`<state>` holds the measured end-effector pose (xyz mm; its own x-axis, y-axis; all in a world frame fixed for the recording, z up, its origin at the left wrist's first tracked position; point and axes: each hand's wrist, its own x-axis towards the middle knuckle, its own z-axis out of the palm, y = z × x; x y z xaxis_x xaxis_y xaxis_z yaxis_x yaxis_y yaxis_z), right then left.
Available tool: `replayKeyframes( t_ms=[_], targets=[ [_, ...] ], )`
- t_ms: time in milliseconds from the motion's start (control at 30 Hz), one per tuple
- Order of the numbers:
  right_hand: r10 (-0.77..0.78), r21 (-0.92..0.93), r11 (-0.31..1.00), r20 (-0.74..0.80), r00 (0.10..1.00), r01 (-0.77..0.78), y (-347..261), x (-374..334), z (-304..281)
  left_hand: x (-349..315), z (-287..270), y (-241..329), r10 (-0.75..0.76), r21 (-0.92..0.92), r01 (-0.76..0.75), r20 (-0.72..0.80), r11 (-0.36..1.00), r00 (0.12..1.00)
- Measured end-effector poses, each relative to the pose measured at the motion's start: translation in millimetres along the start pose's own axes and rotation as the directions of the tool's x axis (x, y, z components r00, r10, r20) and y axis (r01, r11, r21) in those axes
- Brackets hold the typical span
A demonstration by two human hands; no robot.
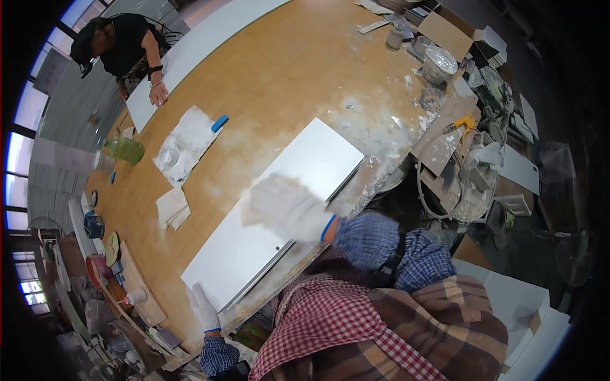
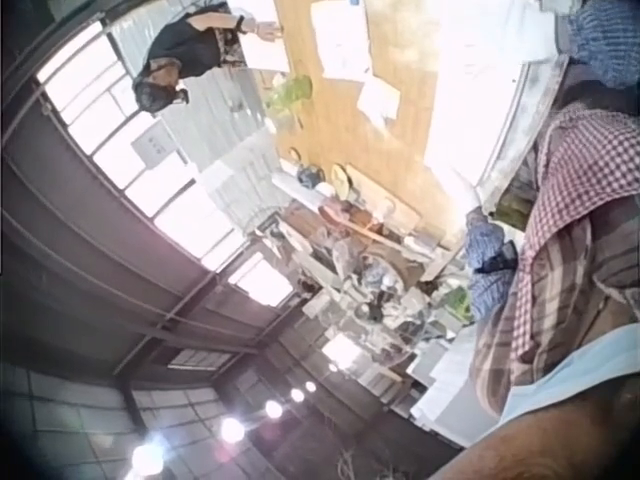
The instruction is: The recorder wipes down white furniture panels with a cloth and cleaning liquid at a workshop table.
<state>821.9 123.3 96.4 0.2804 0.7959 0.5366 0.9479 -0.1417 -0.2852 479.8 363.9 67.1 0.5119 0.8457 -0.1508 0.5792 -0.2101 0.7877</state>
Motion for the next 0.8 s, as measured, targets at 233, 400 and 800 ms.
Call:
replayKeyframes(
  t_ms=[233,400,800],
  targets=[
    [0.316,-0.280,0.901,-0.097,0.944,-0.331,79,-21,-23,-12,3,20,-0.096,0.066,0.097,-0.025,0.993,0.995],
    [0.155,-0.074,0.985,0.026,0.987,-0.153,-46,30,32,-7,15,7,0.021,-0.023,-0.022,-0.051,0.999,0.998],
    [0.178,-0.106,0.982,0.225,0.958,-0.157,-88,27,53,-40,7,-48,0.169,-0.509,-0.012,0.263,0.860,0.950]
  ],
)
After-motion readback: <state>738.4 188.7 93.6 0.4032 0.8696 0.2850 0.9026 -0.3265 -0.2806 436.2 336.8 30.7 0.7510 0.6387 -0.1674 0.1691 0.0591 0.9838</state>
